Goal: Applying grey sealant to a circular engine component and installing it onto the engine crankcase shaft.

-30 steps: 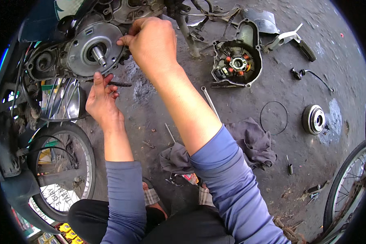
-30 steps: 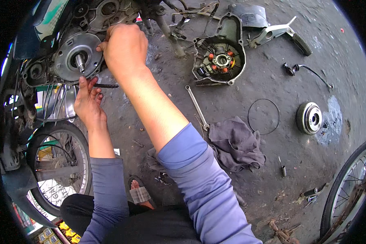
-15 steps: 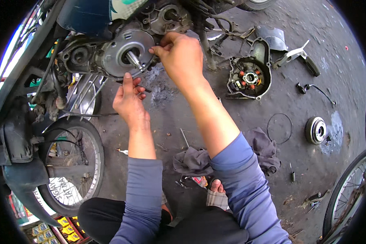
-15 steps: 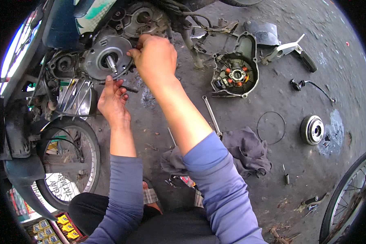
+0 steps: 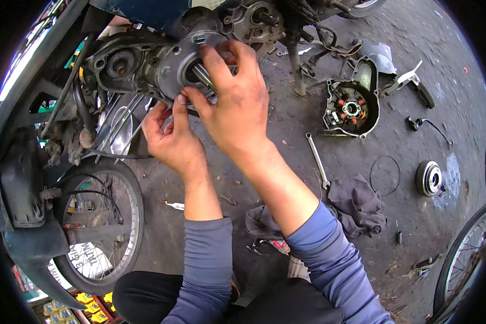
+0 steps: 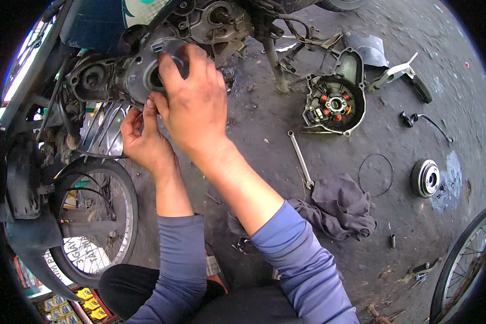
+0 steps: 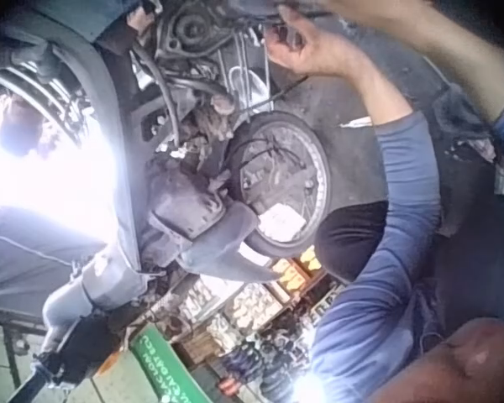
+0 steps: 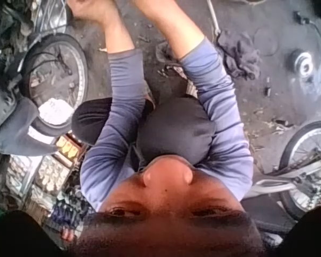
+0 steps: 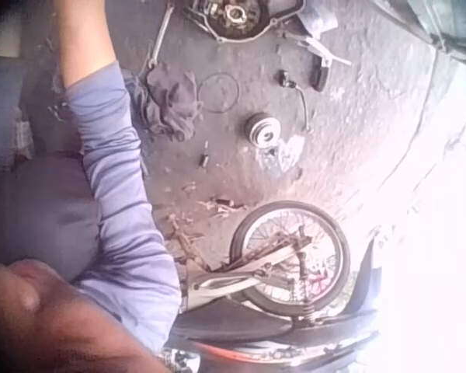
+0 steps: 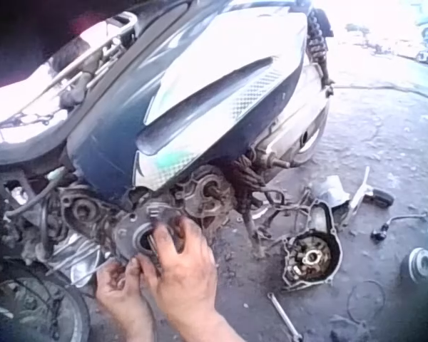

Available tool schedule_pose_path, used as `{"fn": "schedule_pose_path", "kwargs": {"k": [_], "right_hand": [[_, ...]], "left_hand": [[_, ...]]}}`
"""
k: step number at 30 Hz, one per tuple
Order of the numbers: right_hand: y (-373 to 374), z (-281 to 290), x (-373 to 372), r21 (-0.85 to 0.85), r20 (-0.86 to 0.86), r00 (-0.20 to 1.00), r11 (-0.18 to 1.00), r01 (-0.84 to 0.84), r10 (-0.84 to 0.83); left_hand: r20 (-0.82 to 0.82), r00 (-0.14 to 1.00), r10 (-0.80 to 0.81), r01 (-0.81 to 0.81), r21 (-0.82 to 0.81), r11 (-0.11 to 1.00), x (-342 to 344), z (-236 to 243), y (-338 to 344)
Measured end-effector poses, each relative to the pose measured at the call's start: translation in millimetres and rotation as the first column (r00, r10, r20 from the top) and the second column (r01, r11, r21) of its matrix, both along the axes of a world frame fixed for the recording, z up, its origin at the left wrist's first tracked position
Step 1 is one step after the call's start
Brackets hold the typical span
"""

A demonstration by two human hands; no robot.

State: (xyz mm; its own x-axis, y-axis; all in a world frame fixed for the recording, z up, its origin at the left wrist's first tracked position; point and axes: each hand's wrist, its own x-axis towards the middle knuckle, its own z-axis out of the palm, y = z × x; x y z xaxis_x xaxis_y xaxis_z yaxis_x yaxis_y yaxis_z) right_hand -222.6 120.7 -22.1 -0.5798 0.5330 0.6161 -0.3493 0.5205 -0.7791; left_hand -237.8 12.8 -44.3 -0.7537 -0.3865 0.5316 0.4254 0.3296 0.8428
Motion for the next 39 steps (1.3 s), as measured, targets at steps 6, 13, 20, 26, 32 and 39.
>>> {"fn": "schedule_pose_path", "kwargs": {"k": [6,13,20,26,32,39], "right_hand": [[-10.9,-5.5,-2.6,0.038,0.056,0.994,0.995,0.092,-0.094],[-18.9,3.5,-3.7,0.046,0.098,0.99,0.995,0.094,-0.098],[7.5,-10.0,-1.5,0.098,0.036,0.997,0.993,-0.065,0.061],[20.4,-1.3,-4.4,0.208,0.177,0.984,0.976,-0.068,0.031],[21.4,-10.1,-10.5,0.265,0.1,0.994,0.962,-0.066,0.04],[20.8,-19.6,-13.8,0.401,0.013,0.99,0.907,0.126,-0.143]], "left_hand": [[0.046,0.998,0.043,-0.032,-0.228,0.973,2.9,13.2,-1.0],[-0.03,0.998,0.059,-0.066,-0.347,0.935,0.8,16.1,-5.1],[-0.048,0.999,0.024,-0.041,-0.397,0.917,0.9,15.0,-6.2],[-0.065,0.997,-0.031,-0.001,-0.454,0.891,-3.0,28.1,-6.0],[0.048,0.999,0.011,0.014,-0.492,0.87,-9.1,27.5,-4.1],[-0.105,0.991,-0.088,0.049,-0.325,0.945,-6.3,23.1,5.7]]}}
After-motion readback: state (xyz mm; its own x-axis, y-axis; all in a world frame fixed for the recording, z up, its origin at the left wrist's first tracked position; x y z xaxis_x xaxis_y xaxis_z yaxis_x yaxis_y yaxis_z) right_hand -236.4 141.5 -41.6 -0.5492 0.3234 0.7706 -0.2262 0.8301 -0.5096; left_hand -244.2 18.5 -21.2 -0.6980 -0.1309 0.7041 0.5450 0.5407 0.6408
